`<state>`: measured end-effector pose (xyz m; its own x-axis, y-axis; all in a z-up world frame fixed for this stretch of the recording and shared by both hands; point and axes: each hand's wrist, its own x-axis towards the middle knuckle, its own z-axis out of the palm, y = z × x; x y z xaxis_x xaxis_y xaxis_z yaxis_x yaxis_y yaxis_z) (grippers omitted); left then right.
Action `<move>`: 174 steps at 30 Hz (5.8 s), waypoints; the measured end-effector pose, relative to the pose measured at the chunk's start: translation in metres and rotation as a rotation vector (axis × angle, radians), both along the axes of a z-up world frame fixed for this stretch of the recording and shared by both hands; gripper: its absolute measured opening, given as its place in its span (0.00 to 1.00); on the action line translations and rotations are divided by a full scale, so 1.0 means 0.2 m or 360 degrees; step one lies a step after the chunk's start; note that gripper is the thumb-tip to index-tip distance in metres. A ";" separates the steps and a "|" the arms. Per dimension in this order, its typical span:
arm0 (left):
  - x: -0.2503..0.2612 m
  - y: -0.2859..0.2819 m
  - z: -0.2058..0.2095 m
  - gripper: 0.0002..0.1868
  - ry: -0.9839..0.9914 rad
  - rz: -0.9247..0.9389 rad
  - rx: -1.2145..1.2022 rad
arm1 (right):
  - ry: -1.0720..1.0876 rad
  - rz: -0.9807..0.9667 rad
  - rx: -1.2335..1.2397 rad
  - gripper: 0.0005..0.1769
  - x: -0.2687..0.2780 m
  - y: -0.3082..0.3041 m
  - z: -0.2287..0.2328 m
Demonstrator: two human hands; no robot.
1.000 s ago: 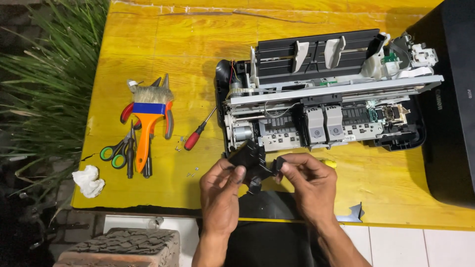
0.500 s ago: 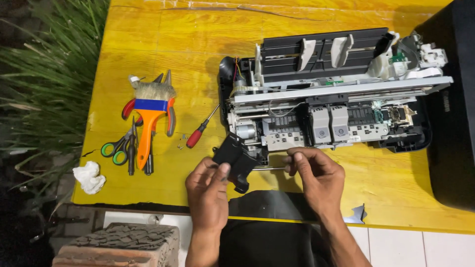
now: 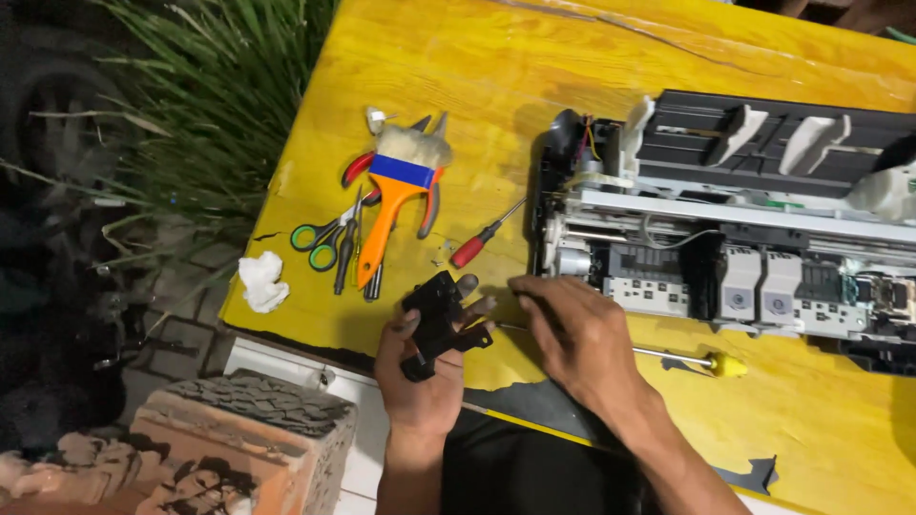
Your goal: The person cleans the interior of a disassembled printer using a brush, then removes a black plastic component, cleans it, and reinstalls it. They also use a screwdriver to adjust internal parts.
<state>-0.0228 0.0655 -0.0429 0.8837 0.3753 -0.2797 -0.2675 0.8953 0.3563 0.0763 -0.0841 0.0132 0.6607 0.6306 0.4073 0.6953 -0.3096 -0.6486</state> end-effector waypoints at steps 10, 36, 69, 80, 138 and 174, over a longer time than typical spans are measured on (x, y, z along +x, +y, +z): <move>-0.05 0.14 -0.03 0.23 0.0196 0.0251 -0.0194 | -0.0416 0.0117 -0.0410 0.15 0.17 0.56 0.05; 0.02 0.19 0.15 0.33 -0.0104 0.0532 0.0203 | -0.0935 -0.0013 -0.0372 0.23 0.43 0.69 0.07; 0.15 -0.54 -0.16 0.36 0.0298 0.0554 0.2448 | -0.0026 -0.0358 0.0163 0.19 -0.21 -0.36 0.27; 0.26 -0.54 0.12 0.23 0.0068 0.0323 0.0258 | 0.0254 -0.0441 0.0582 0.20 -0.23 -0.45 0.19; 0.04 -0.49 -0.19 0.39 0.0546 0.0600 0.2657 | -0.0418 -0.0331 -0.0052 0.23 -0.27 -0.38 0.20; 0.12 -0.52 -0.27 0.35 0.0568 0.0375 0.2110 | -0.0422 -0.0682 -0.0123 0.03 -0.21 -0.46 0.17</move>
<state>0.0017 -0.0392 -0.0977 0.7204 0.6632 0.2030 -0.0790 -0.2124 0.9740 0.0338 -0.1769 0.0477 0.7467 0.3607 0.5588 0.6330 -0.6432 -0.4307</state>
